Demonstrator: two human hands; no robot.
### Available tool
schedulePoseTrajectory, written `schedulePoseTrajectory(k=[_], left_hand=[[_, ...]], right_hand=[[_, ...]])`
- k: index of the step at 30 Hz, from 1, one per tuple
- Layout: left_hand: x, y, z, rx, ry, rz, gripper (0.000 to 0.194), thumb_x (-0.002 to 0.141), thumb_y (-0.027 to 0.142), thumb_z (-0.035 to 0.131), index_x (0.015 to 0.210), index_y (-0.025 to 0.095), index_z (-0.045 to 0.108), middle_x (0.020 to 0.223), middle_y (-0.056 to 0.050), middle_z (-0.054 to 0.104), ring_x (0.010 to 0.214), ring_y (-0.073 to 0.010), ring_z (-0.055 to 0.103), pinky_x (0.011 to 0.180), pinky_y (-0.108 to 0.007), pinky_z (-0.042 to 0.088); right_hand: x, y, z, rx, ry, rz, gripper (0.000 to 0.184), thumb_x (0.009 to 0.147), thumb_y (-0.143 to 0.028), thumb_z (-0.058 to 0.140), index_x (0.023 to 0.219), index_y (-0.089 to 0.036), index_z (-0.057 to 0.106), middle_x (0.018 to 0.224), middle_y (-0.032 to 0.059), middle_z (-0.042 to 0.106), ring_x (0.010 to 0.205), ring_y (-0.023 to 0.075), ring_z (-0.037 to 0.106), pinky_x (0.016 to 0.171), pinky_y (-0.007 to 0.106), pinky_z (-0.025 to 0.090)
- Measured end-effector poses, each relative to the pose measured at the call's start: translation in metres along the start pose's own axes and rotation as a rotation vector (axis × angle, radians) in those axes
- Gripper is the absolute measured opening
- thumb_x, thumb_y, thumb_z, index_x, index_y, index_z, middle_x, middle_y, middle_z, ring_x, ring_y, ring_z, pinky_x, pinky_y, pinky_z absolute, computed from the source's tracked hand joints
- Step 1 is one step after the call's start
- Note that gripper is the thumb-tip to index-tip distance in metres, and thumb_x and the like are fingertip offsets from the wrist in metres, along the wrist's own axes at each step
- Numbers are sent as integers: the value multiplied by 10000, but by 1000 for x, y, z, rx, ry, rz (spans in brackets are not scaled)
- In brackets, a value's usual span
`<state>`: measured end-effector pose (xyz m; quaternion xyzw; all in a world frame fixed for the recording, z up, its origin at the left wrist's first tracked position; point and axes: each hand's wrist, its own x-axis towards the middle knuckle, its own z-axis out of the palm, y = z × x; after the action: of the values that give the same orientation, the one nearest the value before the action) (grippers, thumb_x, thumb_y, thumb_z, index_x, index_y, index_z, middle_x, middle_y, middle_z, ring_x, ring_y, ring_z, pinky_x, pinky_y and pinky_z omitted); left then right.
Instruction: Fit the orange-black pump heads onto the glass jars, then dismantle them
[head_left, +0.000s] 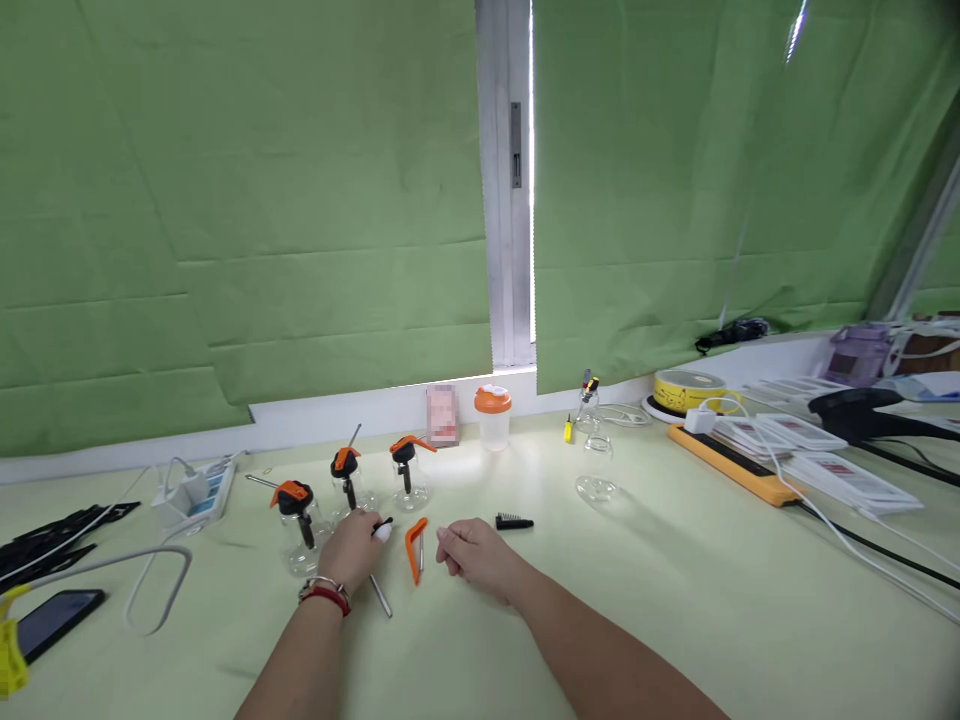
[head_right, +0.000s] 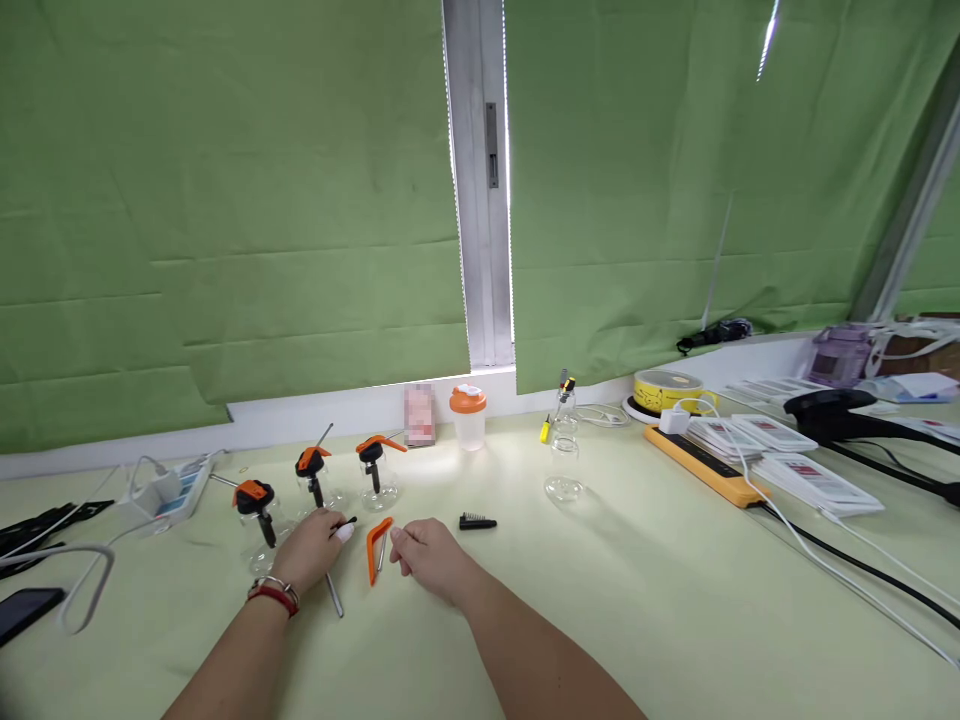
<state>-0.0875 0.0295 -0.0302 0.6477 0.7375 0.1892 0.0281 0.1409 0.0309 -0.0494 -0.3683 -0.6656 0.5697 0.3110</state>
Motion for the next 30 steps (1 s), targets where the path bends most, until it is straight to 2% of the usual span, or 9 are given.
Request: schedulePoseTrajectory(k=[3, 6, 11, 13, 16, 19, 22, 27, 30], left_hand=[[-2, 4, 6, 32, 20, 60, 230, 792, 308, 473, 805, 177, 663, 922, -105, 630, 892, -257, 587, 746, -323, 427], [-4, 9, 4, 59, 70, 88, 275, 792, 307, 476, 934, 143, 645, 994, -129, 611, 961, -284, 560, 834, -372, 421], [7, 31, -8, 33, 327, 122, 447, 802, 284, 470, 1208, 98, 487, 1256, -167, 476, 1194, -302, 426, 1009, -408, 339], [21, 43, -12, -37, 375, 103, 523, 785, 260, 498, 1278, 108, 416, 1344, -173, 390, 1275, -307, 349, 1041, -410, 317], [47, 55, -14, -140, 304, 102, 584, 776, 244, 522, 1329, 145, 364, 1409, -173, 307, 1324, -324, 285, 1052, -433, 300], [69, 58, -11, -221, 214, 128, 521, 788, 217, 510, 1297, 174, 411, 1318, -150, 438, 1204, -282, 459, 983, -388, 385], [77, 56, -7, -250, 207, 135, 468, 804, 216, 490, 1266, 159, 441, 1190, -141, 538, 1053, -254, 561, 901, -368, 447], [61, 63, -10, -290, 334, 157, 440, 851, 231, 436, 1286, 174, 406, 1256, -134, 466, 1147, -249, 480, 974, -378, 396], [36, 78, -20, -355, 511, 267, 424, 866, 270, 433, 1284, 195, 425, 1236, -116, 471, 1158, -248, 463, 1014, -393, 363]], right_hand=[[0, 0, 0, -7, 7, 4, 465, 845, -579, 412, 712, -170, 588, 593, -9, 510, 524, 98, 406, 495, 215, 311], [-1, -3, -2, -5, 24, 0, 465, 846, -576, 410, 709, -170, 591, 587, -12, 506, 519, 98, 407, 498, 218, 314], [0, -9, -9, 34, 180, -51, 460, 844, -559, 414, 675, -165, 581, 562, -14, 492, 508, 97, 395, 496, 223, 307], [2, -12, -14, 88, 276, -62, 453, 838, -557, 419, 657, -167, 562, 541, -19, 471, 506, 100, 390, 487, 223, 296], [4, -17, -25, 187, 416, -64, 439, 824, -550, 437, 618, -173, 530, 507, -31, 431, 490, 100, 374, 476, 228, 280], [6, -18, -36, 287, 484, -60, 432, 812, -554, 447, 610, -178, 519, 495, -39, 410, 462, 94, 342, 460, 234, 265], [7, -17, -45, 355, 497, -66, 419, 808, -550, 457, 620, -180, 512, 495, -43, 403, 446, 87, 315, 446, 234, 244], [7, -18, -52, 427, 511, -67, 420, 796, -562, 483, 630, -177, 514, 512, -40, 413, 440, 77, 298, 431, 230, 213], [5, -24, -54, 494, 513, -122, 450, 780, -608, 490, 657, -176, 524, 516, -42, 423, 428, 71, 286, 421, 230, 202]])
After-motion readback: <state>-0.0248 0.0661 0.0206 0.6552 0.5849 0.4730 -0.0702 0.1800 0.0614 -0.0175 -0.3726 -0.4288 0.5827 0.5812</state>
